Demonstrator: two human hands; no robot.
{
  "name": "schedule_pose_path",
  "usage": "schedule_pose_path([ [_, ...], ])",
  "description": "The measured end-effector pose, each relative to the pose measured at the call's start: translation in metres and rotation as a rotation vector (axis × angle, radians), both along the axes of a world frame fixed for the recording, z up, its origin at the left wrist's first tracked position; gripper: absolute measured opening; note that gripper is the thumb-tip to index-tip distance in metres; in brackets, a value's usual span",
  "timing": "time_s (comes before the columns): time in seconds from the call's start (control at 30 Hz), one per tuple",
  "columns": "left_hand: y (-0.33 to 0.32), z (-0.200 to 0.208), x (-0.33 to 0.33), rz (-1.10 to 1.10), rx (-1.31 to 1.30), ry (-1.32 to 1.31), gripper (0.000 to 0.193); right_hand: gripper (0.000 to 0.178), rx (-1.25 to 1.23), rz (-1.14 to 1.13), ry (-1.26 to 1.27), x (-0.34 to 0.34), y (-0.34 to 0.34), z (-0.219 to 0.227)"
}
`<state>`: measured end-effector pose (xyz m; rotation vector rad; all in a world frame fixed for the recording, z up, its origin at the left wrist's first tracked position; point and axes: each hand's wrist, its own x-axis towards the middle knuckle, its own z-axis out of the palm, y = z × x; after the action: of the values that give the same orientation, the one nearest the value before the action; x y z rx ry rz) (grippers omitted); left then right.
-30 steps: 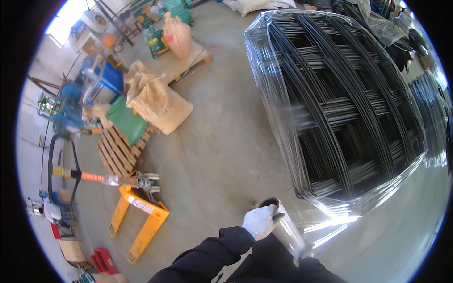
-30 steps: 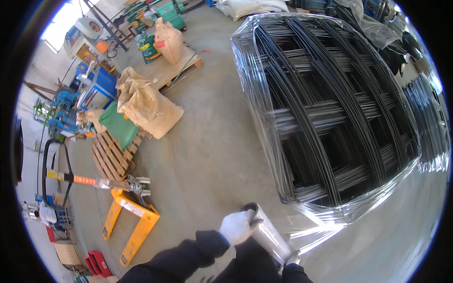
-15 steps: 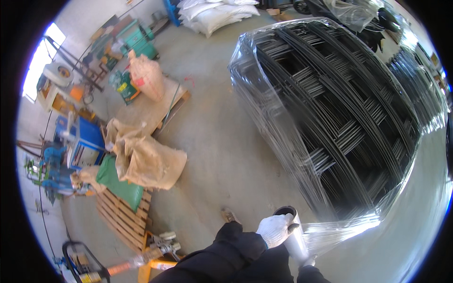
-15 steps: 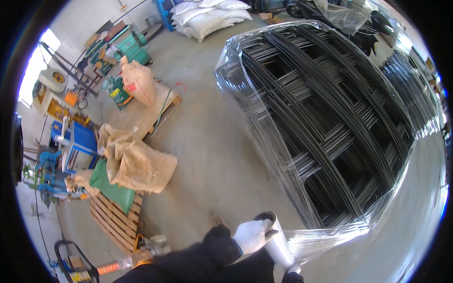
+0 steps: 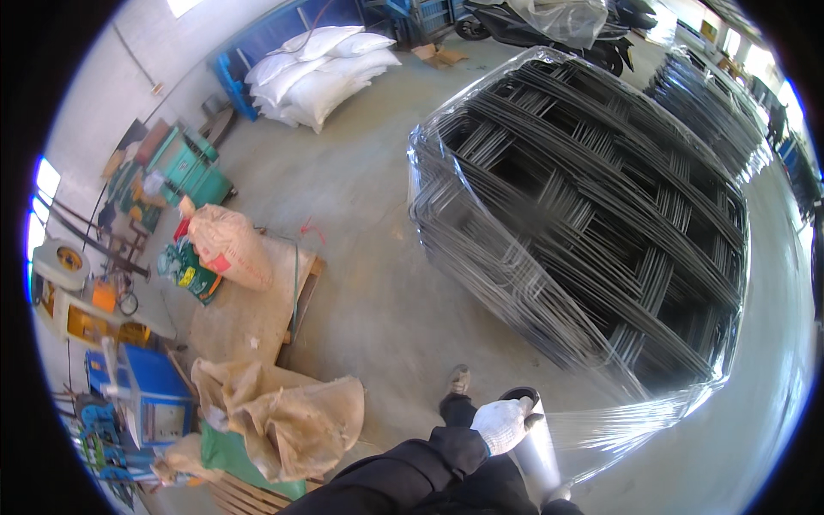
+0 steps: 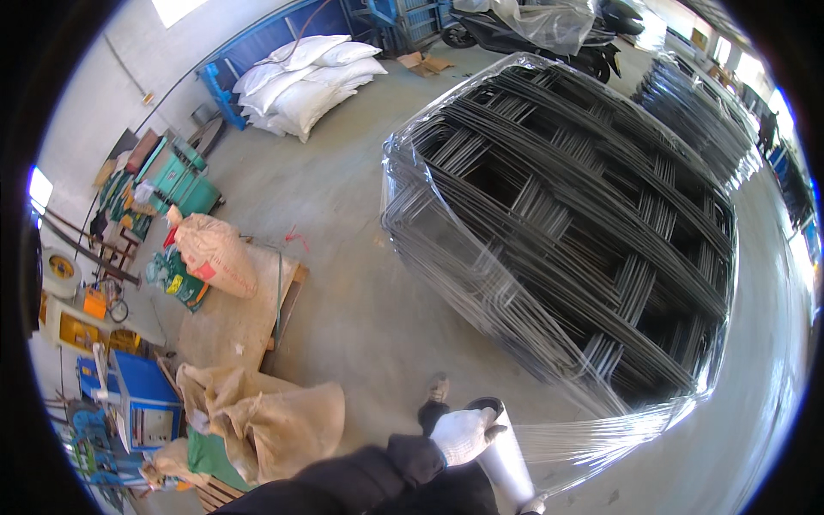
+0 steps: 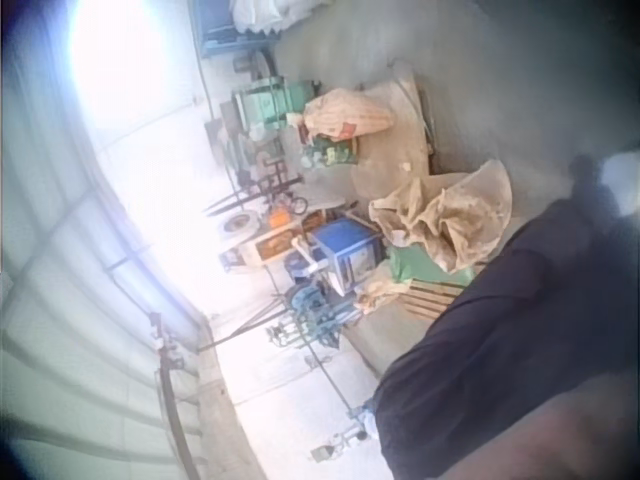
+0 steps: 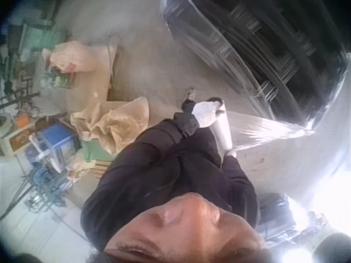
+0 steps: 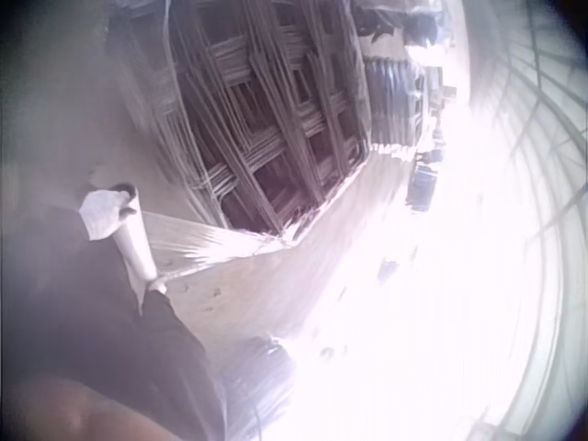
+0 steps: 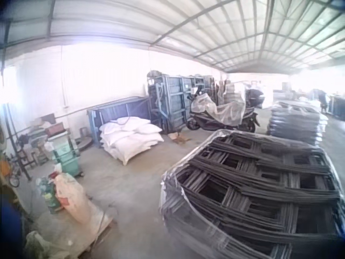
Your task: The person wraps a stack of metal frames with plastic wrap using a handheld roll. They walk through a warehouse, retrieve the roll, and repeatedly encircle the stack to secure it. The frames remain on the floor after wrapping.
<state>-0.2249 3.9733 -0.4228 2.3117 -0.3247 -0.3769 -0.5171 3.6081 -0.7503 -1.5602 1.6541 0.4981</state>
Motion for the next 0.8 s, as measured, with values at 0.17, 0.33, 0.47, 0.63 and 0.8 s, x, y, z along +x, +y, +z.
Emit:
schedule_pose_path([
  [0.17, 0.093, -0.002, 0.092, -0.107, 0.029, 0.058, 0.041, 0.1, -0.054, -0.111, 0.031, 0.055, 0.1, -0.003],
  [0.33, 0.174, -0.006, 0.176, -0.137, 0.113, 0.084, 0.044, 0.098, -0.093, -0.231, 0.08, 0.106, 0.209, 0.003],
  [0.47, 0.232, 0.003, 0.229, -0.185, 0.077, 0.172, 0.041, 0.097, -0.114, -0.303, 0.145, 0.132, 0.283, 0.015],
  [0.63, 0.296, -0.008, 0.303, -0.328, 0.052, 0.148, 0.039, 0.098, -0.164, 0.021, 0.286, 0.152, 0.378, -0.001],
  [0.8, 0.388, 0.004, 0.385, -0.399, -0.023, 0.026, 0.038, 0.098, -0.095, -0.459, 0.111, 0.246, 0.496, -0.012],
])
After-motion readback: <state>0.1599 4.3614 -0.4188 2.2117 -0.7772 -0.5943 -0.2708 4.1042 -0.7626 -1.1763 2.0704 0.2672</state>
